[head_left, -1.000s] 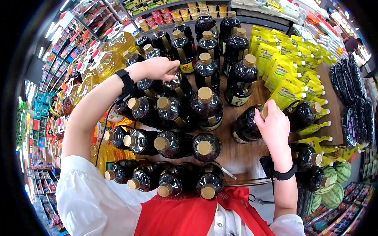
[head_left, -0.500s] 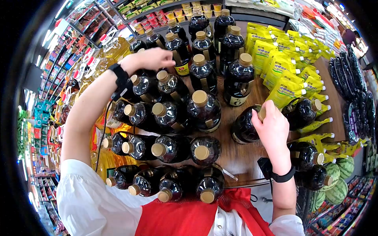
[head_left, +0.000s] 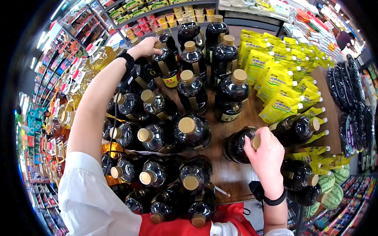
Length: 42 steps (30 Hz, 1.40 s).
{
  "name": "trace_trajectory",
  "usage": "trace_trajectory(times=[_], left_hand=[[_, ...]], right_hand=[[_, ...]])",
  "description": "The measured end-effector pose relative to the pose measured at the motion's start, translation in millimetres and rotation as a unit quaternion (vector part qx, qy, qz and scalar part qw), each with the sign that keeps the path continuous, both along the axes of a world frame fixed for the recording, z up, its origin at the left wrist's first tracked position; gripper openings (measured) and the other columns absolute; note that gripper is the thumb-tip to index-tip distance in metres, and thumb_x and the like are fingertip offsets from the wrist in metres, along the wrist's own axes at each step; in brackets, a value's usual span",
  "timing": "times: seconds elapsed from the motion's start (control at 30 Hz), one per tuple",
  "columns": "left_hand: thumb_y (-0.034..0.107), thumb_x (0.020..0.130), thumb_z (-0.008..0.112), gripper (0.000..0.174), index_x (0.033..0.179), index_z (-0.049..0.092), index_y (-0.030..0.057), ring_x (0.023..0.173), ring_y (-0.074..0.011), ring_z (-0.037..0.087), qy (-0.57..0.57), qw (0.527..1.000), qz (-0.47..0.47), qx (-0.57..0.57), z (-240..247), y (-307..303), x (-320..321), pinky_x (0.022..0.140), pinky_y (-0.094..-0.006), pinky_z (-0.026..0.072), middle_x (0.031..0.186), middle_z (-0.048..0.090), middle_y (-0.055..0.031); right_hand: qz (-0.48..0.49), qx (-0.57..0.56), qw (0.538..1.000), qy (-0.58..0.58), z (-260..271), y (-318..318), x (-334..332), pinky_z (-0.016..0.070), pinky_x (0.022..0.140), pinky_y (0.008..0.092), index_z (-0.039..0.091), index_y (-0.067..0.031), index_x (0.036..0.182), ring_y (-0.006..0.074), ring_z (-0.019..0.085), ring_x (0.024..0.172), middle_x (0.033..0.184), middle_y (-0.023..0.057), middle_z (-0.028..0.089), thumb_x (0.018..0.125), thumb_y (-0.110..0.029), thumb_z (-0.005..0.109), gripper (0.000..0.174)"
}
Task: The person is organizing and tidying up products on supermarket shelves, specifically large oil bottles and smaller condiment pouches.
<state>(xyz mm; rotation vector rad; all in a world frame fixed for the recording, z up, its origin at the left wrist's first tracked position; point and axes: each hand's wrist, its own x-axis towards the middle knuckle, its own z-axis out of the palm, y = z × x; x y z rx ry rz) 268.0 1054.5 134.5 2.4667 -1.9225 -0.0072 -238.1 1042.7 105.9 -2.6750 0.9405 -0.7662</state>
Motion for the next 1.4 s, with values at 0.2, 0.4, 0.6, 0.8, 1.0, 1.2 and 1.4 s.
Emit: trace_trajectory(times=[0.2,0.4,0.6,0.8,1.0,1.2,1.4], left_hand=[[0.031,0.072,0.073,0.045,0.096,0.053,-0.0011,0.088,-0.0358,0.057,-0.003,0.998,0.040,-0.050,-13.5,6.3,8.7,0.076,-0.0410,0.0444,0.090,0.060,-0.0204],[0.031,0.073,0.072,0.045,0.101,0.055,0.0004,0.091,-0.0348,0.058,-0.023,0.997,0.042,-0.055,-6.3,6.7,-0.7,0.080,-0.0400,0.0455,0.094,0.061,-0.0198],[0.034,0.079,0.065,0.043,0.109,0.054,0.0047,0.086,-0.0270,0.060,0.062,0.996,-0.046,-0.053,33.0,-1.5,-97.5,0.078,-0.0363,0.0477,0.101,0.061,-0.0137],[0.019,0.069,0.073,0.039,0.099,0.054,0.0031,0.090,-0.0324,0.057,0.040,0.968,-0.222,0.112,28.3,17.0,-193.8,0.078,-0.0390,0.0473,0.098,0.055,-0.0126],[0.019,0.067,0.075,0.035,0.090,0.052,0.0039,0.086,-0.0312,0.055,0.044,0.966,-0.246,0.062,23.6,15.0,-145.6,0.075,-0.0396,0.0445,0.087,0.054,-0.0115],[0.016,0.069,0.074,0.033,0.091,0.054,0.0028,0.085,-0.0303,0.056,0.039,0.983,-0.163,0.069,30.8,32.6,-107.8,0.076,-0.0389,0.0456,0.086,0.057,-0.0119],[0.012,0.065,0.074,0.035,0.092,0.054,0.0043,0.088,-0.0298,0.056,0.007,0.990,-0.110,0.089,27.6,58.0,-81.5,0.077,-0.0388,0.0462,0.089,0.056,-0.0115]], right_hand=[[0.001,0.008,1.000,0.020,0.5,-2.5,-0.9,0.0475,0.055,0.0379,0.049,-0.0062,0.081,0.0294,0.058,0.061,0.068,0.0112,0.056,0.073,-0.024,0.070,0.029],[0.011,0.016,1.000,0.018,3.5,-2.0,-0.4,0.0474,0.054,0.0379,0.049,-0.0063,0.081,0.0291,0.058,0.061,0.067,0.0111,0.056,0.073,-0.023,0.070,0.028],[0.011,0.000,1.000,0.002,4.1,-1.8,-0.7,0.0471,0.054,0.0378,0.048,-0.0065,0.079,0.0290,0.057,0.060,0.068,0.0104,0.055,0.073,-0.024,0.069,0.028],[-0.006,0.006,1.000,-0.010,2.3,0.4,-1.5,0.0475,0.055,0.0375,0.046,-0.0069,0.078,0.0286,0.058,0.061,0.068,0.0105,0.055,0.074,-0.025,0.068,0.029],[-0.001,-0.016,1.000,-0.022,-1.7,-1.4,-4.4,0.0479,0.053,0.0358,0.045,-0.0073,0.079,0.0265,0.058,0.059,0.066,0.0091,0.053,0.074,-0.028,0.068,0.031],[0.008,-0.013,0.999,-0.033,-2.0,-4.1,-5.7,0.0483,0.052,0.0341,0.046,-0.0073,0.079,0.0251,0.058,0.058,0.066,0.0083,0.054,0.073,-0.029,0.069,0.032],[0.021,-0.003,0.999,-0.028,-1.2,-5.8,-5.3,0.0479,0.051,0.0347,0.046,-0.0074,0.077,0.0253,0.058,0.058,0.066,0.0084,0.054,0.072,-0.028,0.070,0.032]])
